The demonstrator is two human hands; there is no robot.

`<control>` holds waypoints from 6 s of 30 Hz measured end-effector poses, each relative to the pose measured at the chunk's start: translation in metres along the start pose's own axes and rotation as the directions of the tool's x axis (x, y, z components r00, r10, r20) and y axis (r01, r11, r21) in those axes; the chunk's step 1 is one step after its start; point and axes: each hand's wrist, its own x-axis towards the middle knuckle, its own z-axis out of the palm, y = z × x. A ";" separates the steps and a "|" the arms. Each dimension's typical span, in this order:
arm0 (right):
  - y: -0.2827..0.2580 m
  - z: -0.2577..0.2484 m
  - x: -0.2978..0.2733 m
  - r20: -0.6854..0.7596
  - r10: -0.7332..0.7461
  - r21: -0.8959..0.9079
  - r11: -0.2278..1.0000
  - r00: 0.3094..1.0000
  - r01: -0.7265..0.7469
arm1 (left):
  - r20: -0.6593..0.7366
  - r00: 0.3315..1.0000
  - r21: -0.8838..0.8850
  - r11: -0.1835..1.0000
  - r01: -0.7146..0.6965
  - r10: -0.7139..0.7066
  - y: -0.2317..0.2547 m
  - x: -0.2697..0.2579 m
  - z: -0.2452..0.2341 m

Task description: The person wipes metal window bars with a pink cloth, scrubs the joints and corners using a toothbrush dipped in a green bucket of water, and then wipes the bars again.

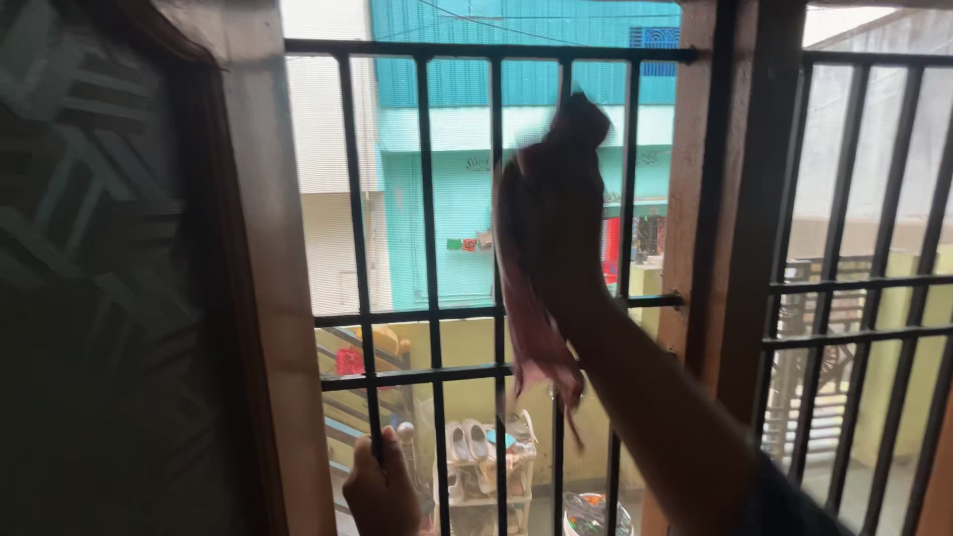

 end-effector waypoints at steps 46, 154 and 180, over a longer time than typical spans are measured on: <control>-0.018 0.164 0.082 0.000 0.295 -0.062 0.954 0.956 -0.294 | 0.100 0.993 0.001 0.998 0.056 -0.056 -0.013 0.010 -0.006; -0.033 0.027 -0.023 0.607 0.402 0.102 0.816 0.685 -0.569 | 0.017 0.980 -0.133 0.972 -0.196 0.200 -0.004 0.004 -0.022; -0.049 -0.048 -0.087 0.627 -0.292 -0.097 0.891 0.722 0.444 | 0.032 0.989 -0.316 0.940 -0.126 0.143 0.029 0.002 -0.015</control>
